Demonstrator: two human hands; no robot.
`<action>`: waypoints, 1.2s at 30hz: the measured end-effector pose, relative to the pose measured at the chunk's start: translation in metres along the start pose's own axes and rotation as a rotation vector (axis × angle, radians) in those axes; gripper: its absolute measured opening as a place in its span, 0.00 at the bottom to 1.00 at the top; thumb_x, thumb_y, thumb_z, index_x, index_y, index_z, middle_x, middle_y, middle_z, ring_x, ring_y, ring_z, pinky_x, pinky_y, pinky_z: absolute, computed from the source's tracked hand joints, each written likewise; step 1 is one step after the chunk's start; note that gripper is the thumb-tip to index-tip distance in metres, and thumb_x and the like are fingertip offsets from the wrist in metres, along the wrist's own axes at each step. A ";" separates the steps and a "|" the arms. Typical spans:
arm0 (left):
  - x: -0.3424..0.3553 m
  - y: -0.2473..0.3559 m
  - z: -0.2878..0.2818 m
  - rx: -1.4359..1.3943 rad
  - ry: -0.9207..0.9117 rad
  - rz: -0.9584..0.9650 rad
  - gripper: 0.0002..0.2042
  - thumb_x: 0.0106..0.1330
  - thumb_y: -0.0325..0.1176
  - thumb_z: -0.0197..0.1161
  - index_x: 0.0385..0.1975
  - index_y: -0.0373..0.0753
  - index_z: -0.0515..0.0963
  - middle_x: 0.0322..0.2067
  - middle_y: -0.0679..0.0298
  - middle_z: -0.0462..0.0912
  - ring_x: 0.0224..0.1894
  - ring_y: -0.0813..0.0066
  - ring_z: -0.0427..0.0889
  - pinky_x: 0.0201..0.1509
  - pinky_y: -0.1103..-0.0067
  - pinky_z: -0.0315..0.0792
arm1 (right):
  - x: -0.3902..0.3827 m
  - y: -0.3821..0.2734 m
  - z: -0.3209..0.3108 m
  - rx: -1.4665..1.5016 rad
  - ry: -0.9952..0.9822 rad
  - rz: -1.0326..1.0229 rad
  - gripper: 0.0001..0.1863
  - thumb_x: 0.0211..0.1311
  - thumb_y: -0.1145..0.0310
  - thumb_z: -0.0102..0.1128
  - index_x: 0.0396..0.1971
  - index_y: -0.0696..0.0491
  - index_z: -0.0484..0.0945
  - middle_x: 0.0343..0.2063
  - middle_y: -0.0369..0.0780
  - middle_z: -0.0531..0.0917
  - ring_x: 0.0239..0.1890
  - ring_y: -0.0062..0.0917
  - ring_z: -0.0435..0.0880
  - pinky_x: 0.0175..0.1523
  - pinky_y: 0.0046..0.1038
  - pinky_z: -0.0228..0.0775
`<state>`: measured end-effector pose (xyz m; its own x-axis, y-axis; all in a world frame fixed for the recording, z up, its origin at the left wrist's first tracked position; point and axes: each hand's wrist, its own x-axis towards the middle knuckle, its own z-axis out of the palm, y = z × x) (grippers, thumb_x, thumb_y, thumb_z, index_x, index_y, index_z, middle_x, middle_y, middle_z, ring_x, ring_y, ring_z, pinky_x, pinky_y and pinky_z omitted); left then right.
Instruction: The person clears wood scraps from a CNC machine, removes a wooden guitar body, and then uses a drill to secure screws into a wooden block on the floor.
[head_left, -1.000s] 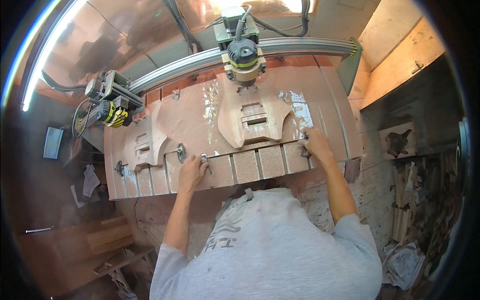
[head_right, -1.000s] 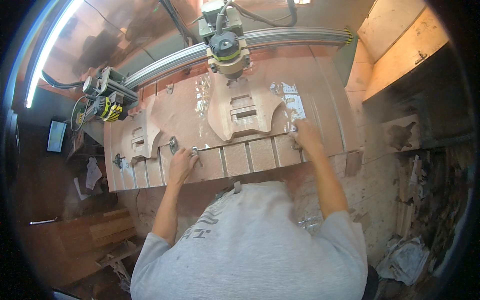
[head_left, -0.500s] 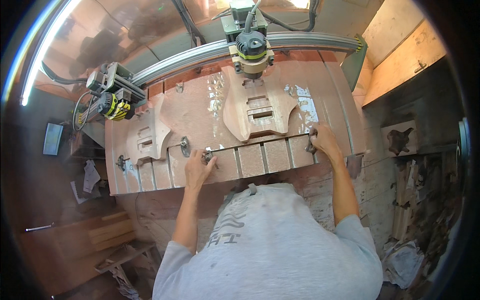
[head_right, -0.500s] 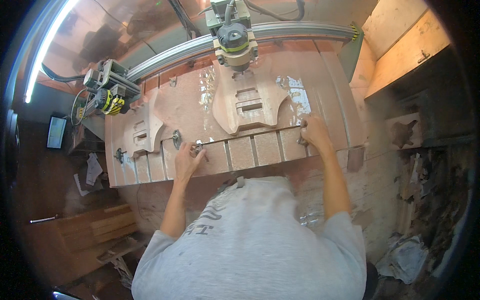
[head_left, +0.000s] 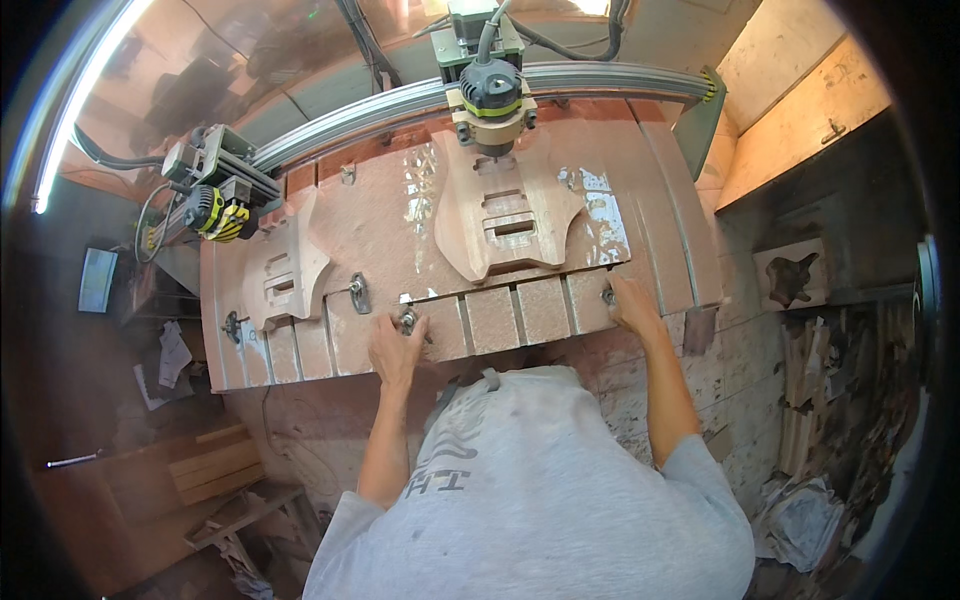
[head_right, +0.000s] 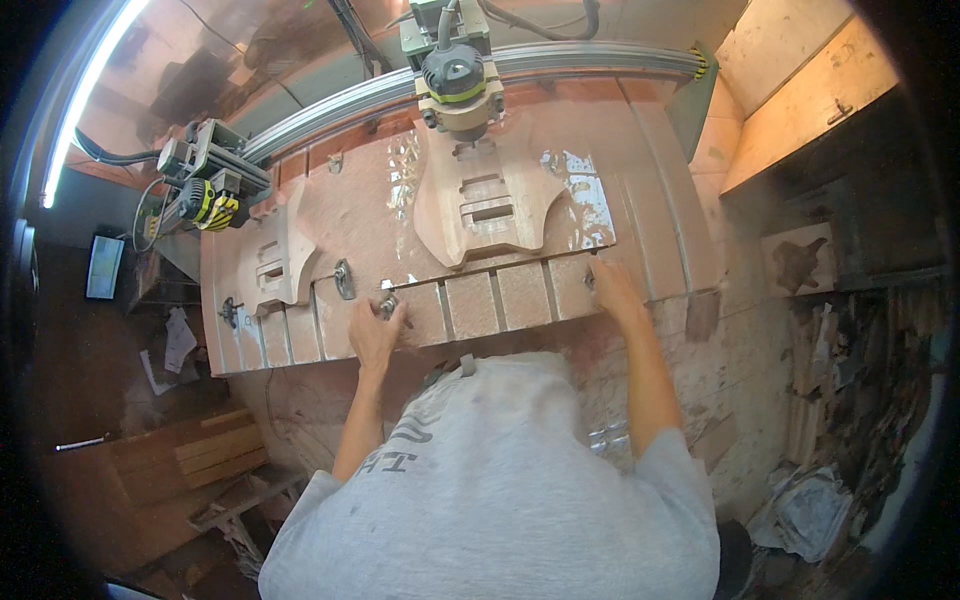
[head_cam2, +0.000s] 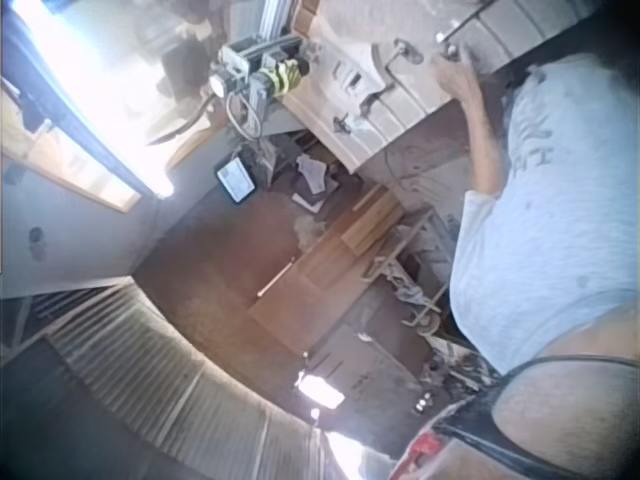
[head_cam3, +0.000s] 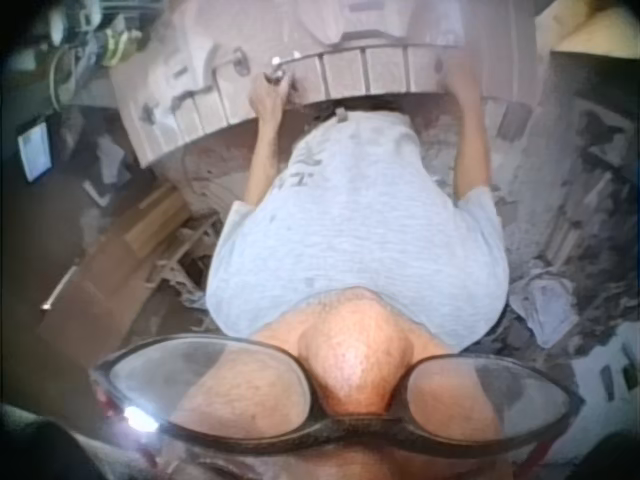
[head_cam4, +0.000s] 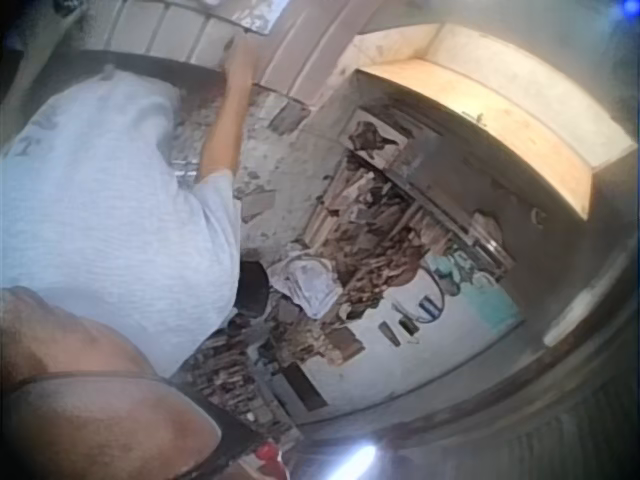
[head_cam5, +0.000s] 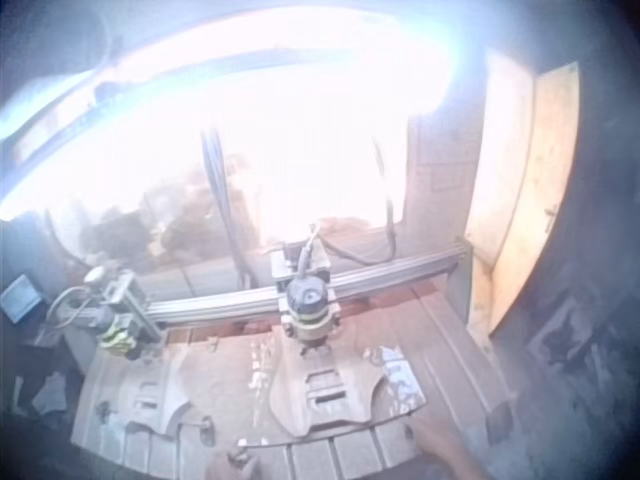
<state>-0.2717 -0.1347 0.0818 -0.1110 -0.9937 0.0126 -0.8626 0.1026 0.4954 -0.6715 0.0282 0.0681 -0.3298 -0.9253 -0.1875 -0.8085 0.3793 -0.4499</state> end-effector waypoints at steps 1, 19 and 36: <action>-0.004 -0.010 0.008 -0.030 0.036 0.046 0.17 0.57 0.41 0.70 0.34 0.33 0.77 0.32 0.47 0.80 0.37 0.44 0.80 0.44 0.58 0.73 | -0.007 0.002 0.004 0.050 0.025 0.011 0.14 0.44 0.81 0.59 0.35 0.61 0.76 0.32 0.57 0.82 0.41 0.54 0.81 0.45 0.45 0.71; -0.040 -0.047 -0.007 -0.027 -0.244 0.287 0.16 0.53 0.33 0.70 0.39 0.36 0.76 0.32 0.51 0.80 0.35 0.45 0.80 0.38 0.58 0.73 | -0.062 -0.008 -0.025 0.435 -0.008 0.237 0.20 0.45 0.69 0.70 0.41 0.56 0.79 0.29 0.42 0.83 0.34 0.34 0.82 0.43 0.35 0.74; -0.116 -0.053 -0.018 0.188 -0.403 0.319 0.17 0.50 0.32 0.69 0.42 0.37 0.79 0.30 0.53 0.80 0.35 0.48 0.81 0.40 0.60 0.75 | -0.025 -0.016 -0.028 0.609 -0.272 0.100 0.15 0.54 0.67 0.65 0.40 0.57 0.79 0.25 0.37 0.82 0.24 0.20 0.76 0.34 0.25 0.69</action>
<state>-0.2046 -0.0258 0.0701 -0.5299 -0.8201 -0.2159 -0.8246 0.4388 0.3571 -0.6643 0.0453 0.1042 -0.1896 -0.8819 -0.4316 -0.3352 0.4713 -0.8158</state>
